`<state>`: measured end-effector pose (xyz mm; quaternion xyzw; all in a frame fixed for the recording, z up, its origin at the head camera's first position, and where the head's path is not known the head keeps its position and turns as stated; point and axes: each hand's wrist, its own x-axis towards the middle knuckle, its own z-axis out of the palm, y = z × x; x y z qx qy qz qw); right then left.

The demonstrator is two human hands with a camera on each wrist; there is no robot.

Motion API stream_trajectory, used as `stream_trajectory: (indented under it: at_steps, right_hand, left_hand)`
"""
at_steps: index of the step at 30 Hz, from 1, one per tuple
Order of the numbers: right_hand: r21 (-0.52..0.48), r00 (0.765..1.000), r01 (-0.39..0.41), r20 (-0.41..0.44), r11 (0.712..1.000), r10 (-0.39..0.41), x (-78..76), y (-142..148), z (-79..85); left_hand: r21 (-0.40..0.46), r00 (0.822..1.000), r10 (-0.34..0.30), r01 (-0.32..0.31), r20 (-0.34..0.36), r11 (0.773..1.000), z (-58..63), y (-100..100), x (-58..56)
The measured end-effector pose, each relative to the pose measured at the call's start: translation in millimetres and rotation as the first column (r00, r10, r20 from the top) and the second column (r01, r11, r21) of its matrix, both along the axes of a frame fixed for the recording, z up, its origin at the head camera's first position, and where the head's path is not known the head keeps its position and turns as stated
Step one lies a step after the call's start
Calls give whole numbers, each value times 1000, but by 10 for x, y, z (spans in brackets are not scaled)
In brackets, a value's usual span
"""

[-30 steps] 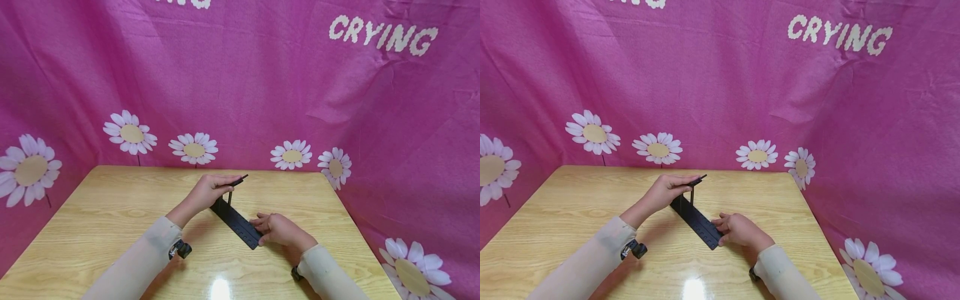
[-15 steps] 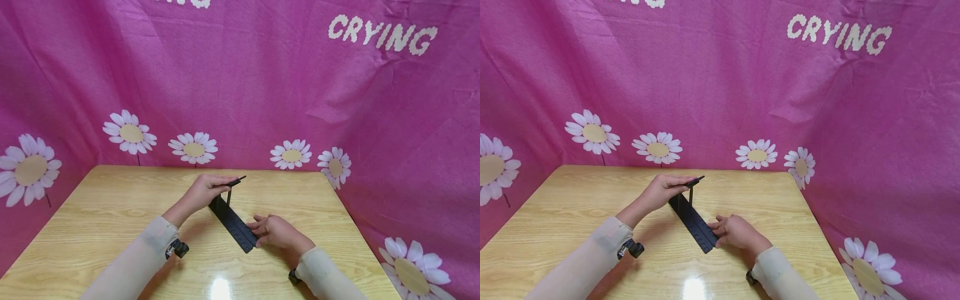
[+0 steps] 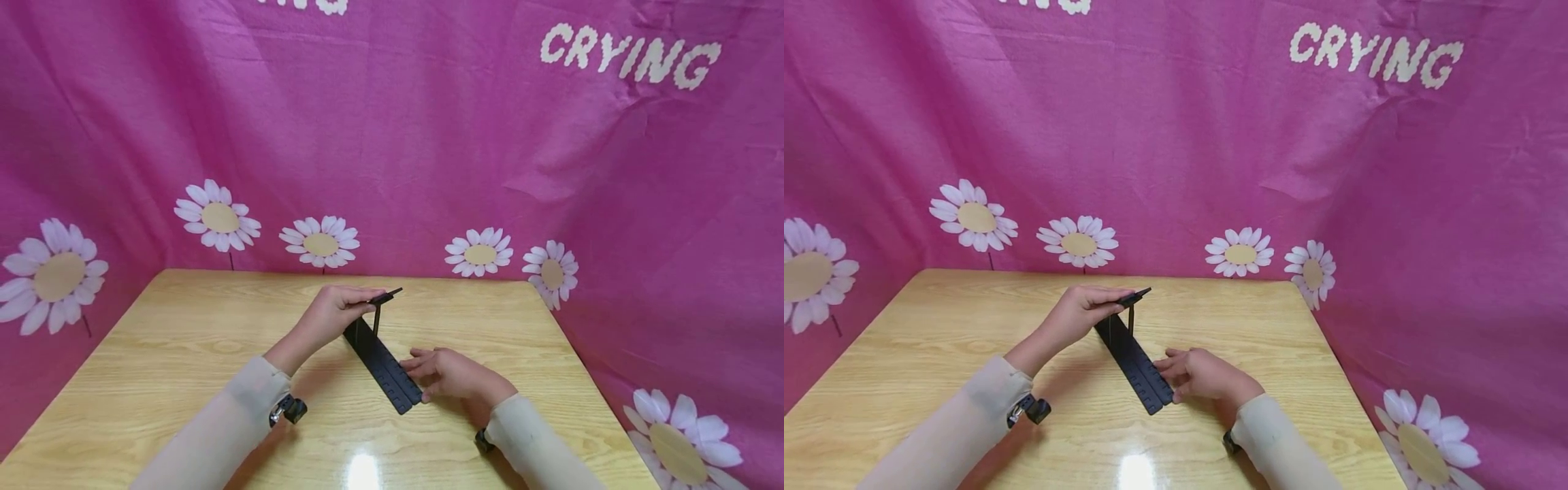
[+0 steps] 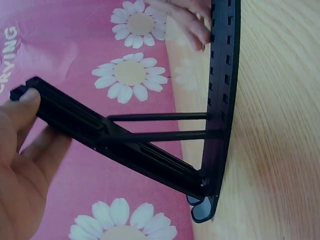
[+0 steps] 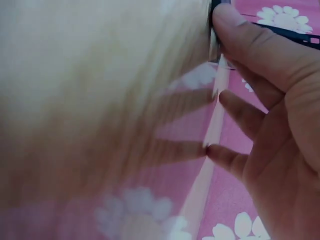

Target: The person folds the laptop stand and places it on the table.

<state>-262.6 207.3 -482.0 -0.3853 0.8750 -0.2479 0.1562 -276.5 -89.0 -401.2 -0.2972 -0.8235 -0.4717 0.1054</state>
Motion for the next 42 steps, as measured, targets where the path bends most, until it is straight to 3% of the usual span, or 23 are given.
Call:
stream_trajectory:
  at_steps: [9, 16, 24, 31, 42]
  right_hand:
    - [24, 996, -56, -64, 998, 57, -68, 0, -47]
    - [-29, 999, 24, -30, 999, -24, 41, -91, -95]
    - [-62, 995, 102, 1, 993, -102, 190, -207, -93]
    - [-100, 986, 162, 42, 982, -158, 269, -289, -108]
    - [-118, 960, 277, -14, 954, -281, 467, -529, -94]
  left_hand:
    - [1, 996, 63, -63, -62, 998, -16, 23, 45]
    - [17, 997, 25, -24, -77, 1000, -54, -39, -2]
    - [74, 1000, -3, 3, -1, 997, -52, -83, -26]
    - [100, 1000, -10, 8, 24, 995, -57, -103, -60]
    - [184, 986, -28, -2, 163, 983, -100, -153, -139]
